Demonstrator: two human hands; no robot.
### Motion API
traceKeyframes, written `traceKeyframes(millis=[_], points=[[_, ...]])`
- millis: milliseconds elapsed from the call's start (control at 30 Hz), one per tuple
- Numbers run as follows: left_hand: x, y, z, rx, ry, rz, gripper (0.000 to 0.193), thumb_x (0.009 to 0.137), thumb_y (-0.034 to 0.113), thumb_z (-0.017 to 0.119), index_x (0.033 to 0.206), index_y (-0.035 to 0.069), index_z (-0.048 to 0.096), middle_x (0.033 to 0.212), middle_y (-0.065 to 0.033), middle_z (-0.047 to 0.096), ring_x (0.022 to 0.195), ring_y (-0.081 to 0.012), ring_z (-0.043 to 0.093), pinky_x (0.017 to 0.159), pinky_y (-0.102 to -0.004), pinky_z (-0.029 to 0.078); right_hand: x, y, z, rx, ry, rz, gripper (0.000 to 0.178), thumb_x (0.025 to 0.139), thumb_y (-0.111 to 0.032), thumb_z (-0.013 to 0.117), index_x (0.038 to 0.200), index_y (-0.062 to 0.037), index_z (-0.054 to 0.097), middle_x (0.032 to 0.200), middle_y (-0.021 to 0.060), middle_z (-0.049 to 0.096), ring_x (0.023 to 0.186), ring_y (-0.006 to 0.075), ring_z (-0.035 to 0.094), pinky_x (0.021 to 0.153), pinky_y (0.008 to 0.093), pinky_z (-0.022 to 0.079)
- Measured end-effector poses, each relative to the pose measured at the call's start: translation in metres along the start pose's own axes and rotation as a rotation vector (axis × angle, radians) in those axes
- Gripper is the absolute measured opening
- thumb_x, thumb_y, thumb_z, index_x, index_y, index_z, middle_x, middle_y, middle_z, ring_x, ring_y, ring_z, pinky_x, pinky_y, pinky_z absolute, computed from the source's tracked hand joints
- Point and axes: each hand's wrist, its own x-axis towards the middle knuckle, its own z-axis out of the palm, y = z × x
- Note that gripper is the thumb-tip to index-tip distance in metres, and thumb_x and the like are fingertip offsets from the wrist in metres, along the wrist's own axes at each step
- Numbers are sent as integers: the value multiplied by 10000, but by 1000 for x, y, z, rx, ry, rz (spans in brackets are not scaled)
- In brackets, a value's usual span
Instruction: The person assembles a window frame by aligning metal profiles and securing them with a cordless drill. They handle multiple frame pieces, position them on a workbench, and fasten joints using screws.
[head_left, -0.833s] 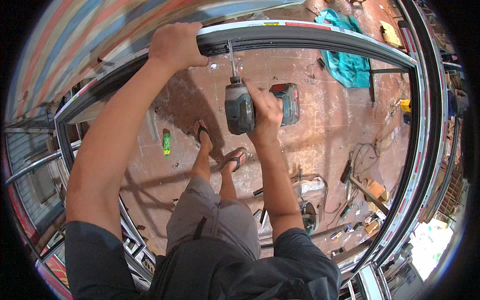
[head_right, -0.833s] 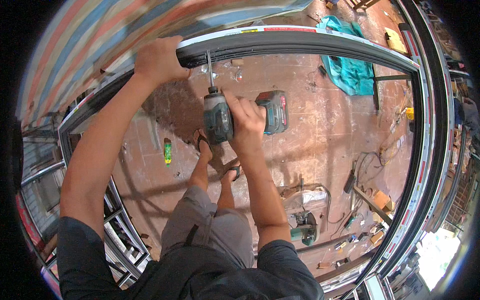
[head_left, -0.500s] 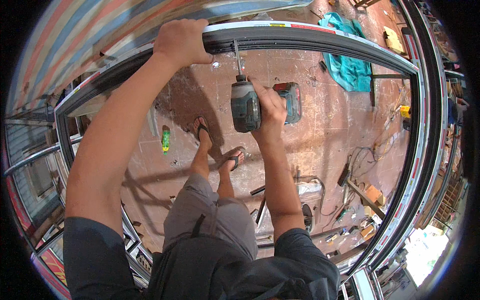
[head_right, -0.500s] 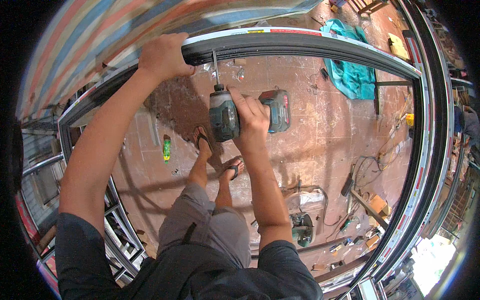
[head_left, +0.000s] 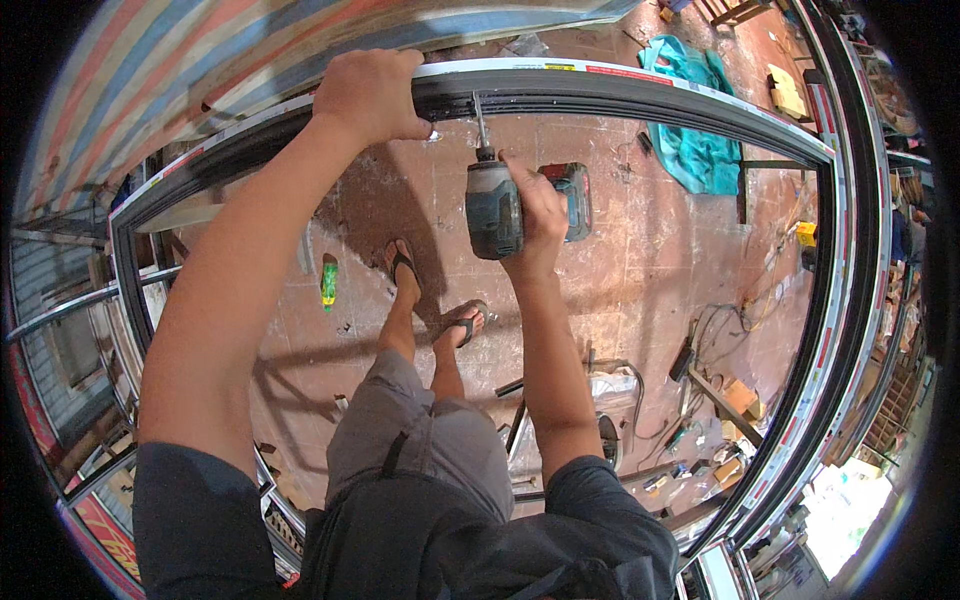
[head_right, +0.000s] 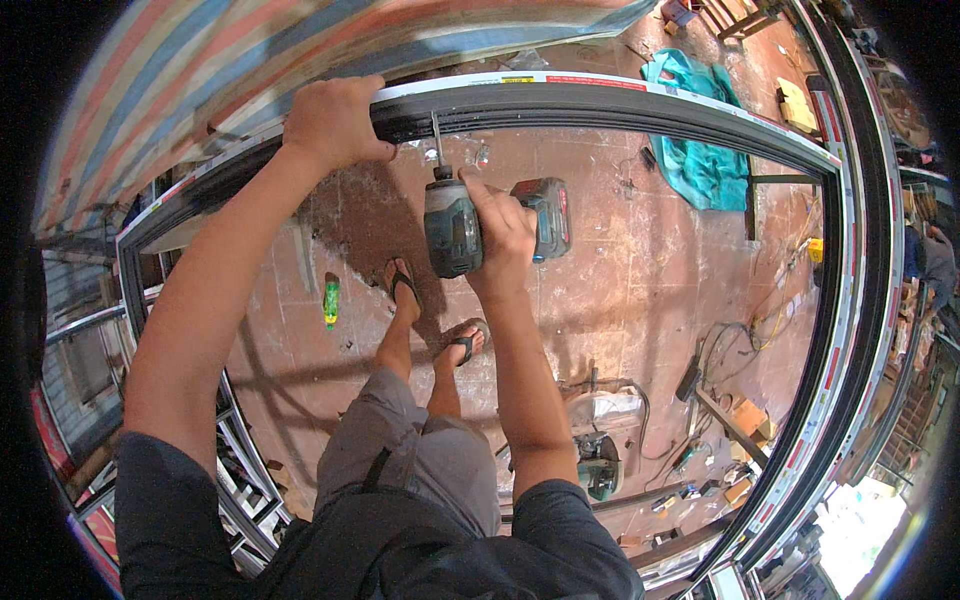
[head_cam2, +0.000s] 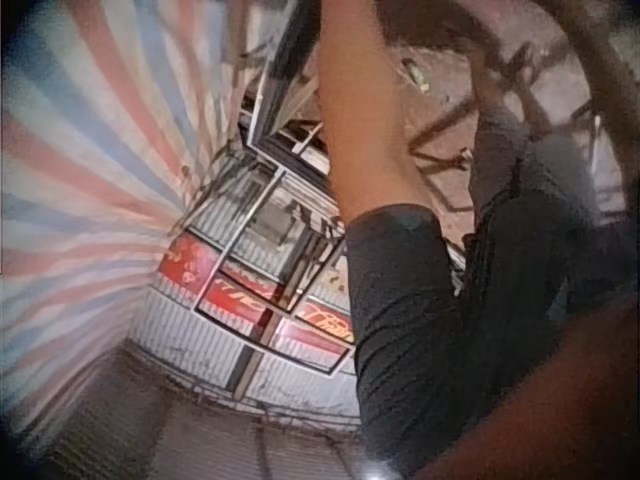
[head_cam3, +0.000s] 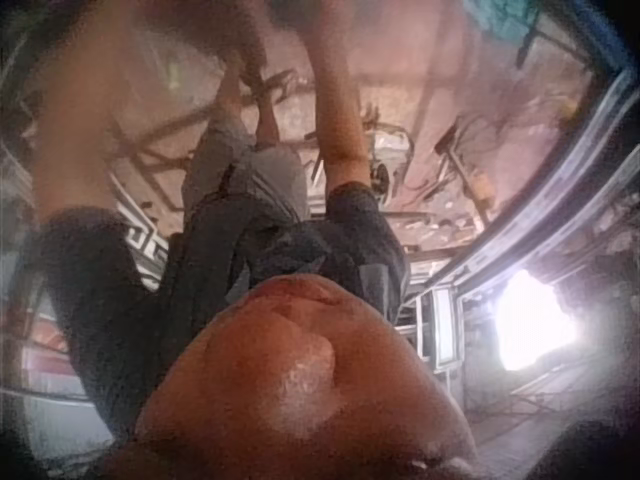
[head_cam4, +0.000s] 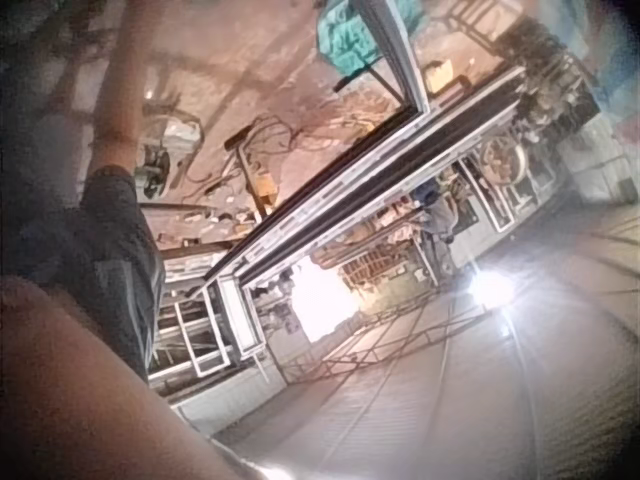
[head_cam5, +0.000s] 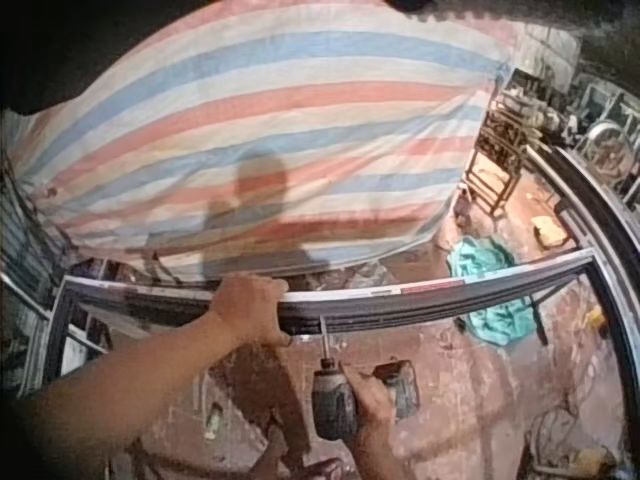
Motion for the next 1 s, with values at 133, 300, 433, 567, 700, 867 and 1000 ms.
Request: traceKeyframes(millis=[133,300,433,567,700,867,1000], points=[[0,-2,1,-31,5,2,681,647,494,975,1180,109,798,1112,-190,834,1048,-401,814,957,-520,653,-5,4,-4,-1,-95,58,580,883,-138,821,1458,-102,756,1125,122,797,1013,322,769,914,425,536],[1,-3,3,-34,-18,-2,685,648,470,954,1205,107,789,1134,-191,831,1056,-405,808,966,-518,648,-17,-3,5,105,-70,154,547,931,-128,808,1471,-66,743,1132,145,785,1009,310,766,914,396,573],[1,-5,10,-35,24,7,690,647,465,951,1215,109,789,1139,-187,831,1065,-402,806,975,-513,645,-16,-7,13,158,-31,170,520,960,-111,796,1473,-53,740,1147,142,785,1028,286,766,921,380,579],[0,-8,13,-43,50,19,688,645,464,953,1209,107,792,1136,-189,832,1061,-402,809,967,-511,651,-11,-3,22,171,-8,153,506,970,-90,789,1472,-48,741,1158,135,788,1040,266,765,937,375,577],[0,-4,10,-31,49,18,699,649,476,967,1221,110,799,1125,-194,833,1045,-402,815,956,-511,660,-10,2,23,178,3,169,501,956,-84,807,1454,-70,756,1121,105,795,1040,246,763,942,371,572],[0,-3,10,8,32,-8,705,677,494,983,1255,127,816,1142,-190,838,1054,-385,823,973,-507,664,-7,3,17,93,-46,157,496,931,-96,820,1425,-104,775,1069,84,795,971,260,754,900,384,561],[1,-3,10,-49,55,1,668,626,457,972,1144,81,781,1102,-218,827,1024,-429,809,933,-533,659,-2,1,11,73,-62,131,532,903,-122,817,1433,-125,765,1023,87,760,926,295,734,869,401,521]])
